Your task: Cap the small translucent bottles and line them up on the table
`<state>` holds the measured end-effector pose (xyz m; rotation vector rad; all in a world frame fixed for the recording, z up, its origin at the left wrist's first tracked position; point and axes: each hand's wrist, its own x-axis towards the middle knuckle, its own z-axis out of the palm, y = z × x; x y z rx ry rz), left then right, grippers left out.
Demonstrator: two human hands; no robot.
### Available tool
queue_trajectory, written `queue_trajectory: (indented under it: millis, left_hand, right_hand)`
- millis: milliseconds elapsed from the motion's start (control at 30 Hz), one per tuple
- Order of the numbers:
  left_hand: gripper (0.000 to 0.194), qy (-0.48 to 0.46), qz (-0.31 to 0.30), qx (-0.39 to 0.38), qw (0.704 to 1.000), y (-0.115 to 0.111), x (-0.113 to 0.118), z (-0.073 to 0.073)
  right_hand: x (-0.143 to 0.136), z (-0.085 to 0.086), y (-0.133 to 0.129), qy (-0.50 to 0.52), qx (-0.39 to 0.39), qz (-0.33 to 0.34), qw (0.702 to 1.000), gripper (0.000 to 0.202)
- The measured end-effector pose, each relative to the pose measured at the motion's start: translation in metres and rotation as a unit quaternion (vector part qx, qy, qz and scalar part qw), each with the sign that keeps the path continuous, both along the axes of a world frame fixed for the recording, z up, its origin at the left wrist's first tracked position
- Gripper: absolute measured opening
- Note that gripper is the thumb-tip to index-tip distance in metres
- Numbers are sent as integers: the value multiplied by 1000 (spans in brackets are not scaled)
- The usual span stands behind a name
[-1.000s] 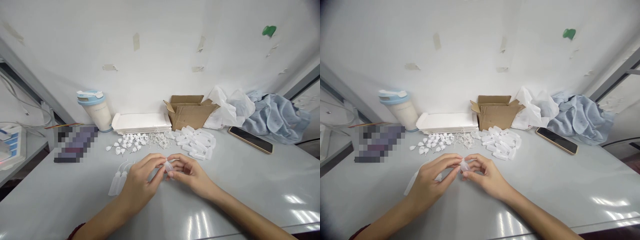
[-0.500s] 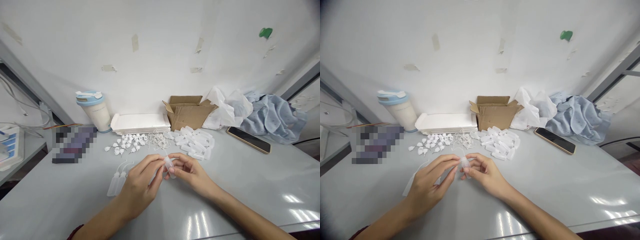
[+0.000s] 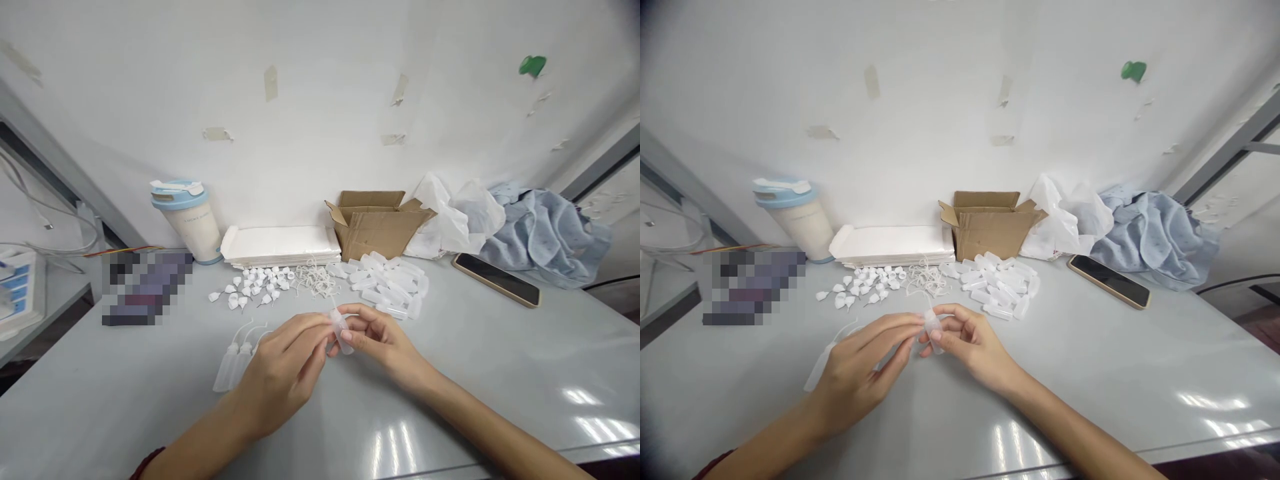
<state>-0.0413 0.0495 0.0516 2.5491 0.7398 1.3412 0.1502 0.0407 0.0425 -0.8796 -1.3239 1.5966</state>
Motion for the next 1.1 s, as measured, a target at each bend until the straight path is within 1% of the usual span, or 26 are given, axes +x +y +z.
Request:
queue_trajectory:
  millis: [133,200,300,367,433,500,567,667,733,800,900,1000,1100]
  left_hand:
    - [27,23,-19,4,1000,-1,-2,-1]
    - [25,18,-7,-4,1000,-1,-1,-2]
    - [27,24,29,-6,999,-1,0,-2]
    - [36,55,35,1,998,0,0,-3]
    - [48,94,26,9,995,0,0,-4]
    - [53,122,19,19,992,0,1,-6]
    - [51,131,20,32,991,0,1,-8]
    - [48,120,22,47,991,0,3,-9]
    - [47,117,18,48,992,0,4,-8]
    - [46,126,17,40,991,0,4,-7]
    - [45,154,14,26,988,1,2,-5]
    - [44,192,-8,14,981,2,-2,-2]
    - [43,219,-36,8,975,3,-5,1]
  right_hand:
    - [0,-1,1,8,-4,5,1000,28]
    - [0,-2,2,25,-6,20,999,27]
    - [1,-5,2,48,-19,41,998,27]
    - [1,-5,2,65,-41,52,996,28]
    - [1,-5,1,88,-66,61,992,30]
    - [1,-4,1,109,-85,68,988,31]
    - [0,-3,1,120,-100,74,985,31]
    - [-1,-4,0,121,-115,82,983,32]
    - [-1,-6,0,120,-108,83,983,32]
    - [-2,-6,0,109,-84,78,987,32]
    - [-2,-5,-1,57,-39,72,995,33]
    - [-3,-5,0,9,-8,72,997,31]
    - [-3,-6,1,-18,11,68,997,28]
